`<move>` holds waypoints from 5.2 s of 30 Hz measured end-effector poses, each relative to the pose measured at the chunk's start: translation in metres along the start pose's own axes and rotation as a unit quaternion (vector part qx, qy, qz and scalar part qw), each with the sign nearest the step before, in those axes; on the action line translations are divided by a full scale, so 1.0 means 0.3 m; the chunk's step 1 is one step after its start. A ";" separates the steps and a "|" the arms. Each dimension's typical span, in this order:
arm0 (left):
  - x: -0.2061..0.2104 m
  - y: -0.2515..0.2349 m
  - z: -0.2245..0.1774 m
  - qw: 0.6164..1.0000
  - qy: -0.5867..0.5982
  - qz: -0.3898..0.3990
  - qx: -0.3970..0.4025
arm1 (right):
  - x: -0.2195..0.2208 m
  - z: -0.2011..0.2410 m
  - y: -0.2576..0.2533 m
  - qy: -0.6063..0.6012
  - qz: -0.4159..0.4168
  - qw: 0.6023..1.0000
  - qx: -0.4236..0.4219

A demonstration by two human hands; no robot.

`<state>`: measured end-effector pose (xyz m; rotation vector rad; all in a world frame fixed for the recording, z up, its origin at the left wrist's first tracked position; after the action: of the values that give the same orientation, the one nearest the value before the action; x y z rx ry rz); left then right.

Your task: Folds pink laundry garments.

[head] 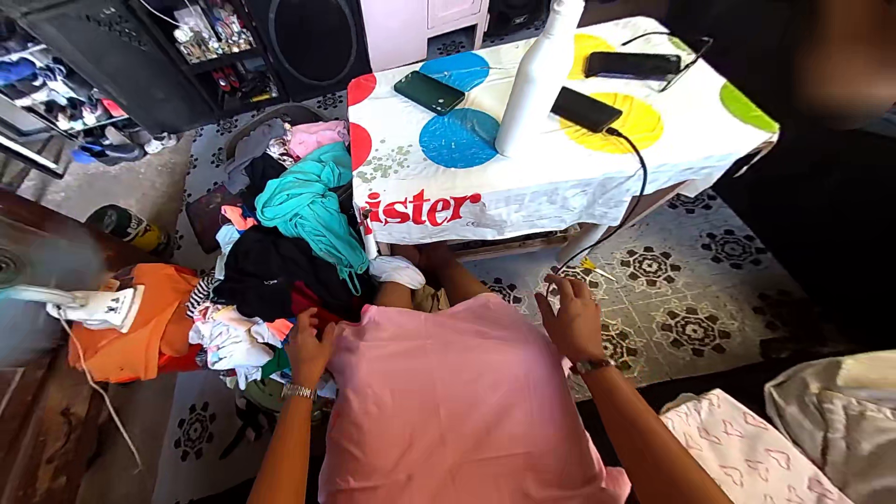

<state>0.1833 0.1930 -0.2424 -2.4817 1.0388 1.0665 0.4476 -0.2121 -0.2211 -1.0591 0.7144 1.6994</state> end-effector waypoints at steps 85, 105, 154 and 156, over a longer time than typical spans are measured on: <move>-0.251 0.632 0.239 0.912 0.302 0.134 -0.244 | -0.154 -0.224 0.545 -0.090 0.114 0.986 0.080; -0.135 0.566 -0.060 0.994 0.088 0.016 0.056 | -0.150 0.027 0.525 0.020 -0.031 0.988 -0.147; -0.079 0.346 0.168 0.983 0.027 0.058 -0.171 | -0.030 -0.126 0.370 -0.066 0.090 0.989 0.099; -0.008 0.328 0.229 0.969 0.072 0.057 -0.227 | 0.016 -0.189 0.345 -0.096 0.112 0.971 0.190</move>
<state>0.0769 0.1560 -0.2841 -2.9268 1.0902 1.2998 0.3684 -0.2942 -0.2521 -0.5560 1.0138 1.7331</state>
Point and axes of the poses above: each hand's wrist, its own y-axis away from the middle knuckle, its own x-axis out of the palm, z = x × y, the point moved 5 cm from there along -y, towards the middle knuckle, and after that the axes turned 7 degrees about y, right-handed, at the moved point
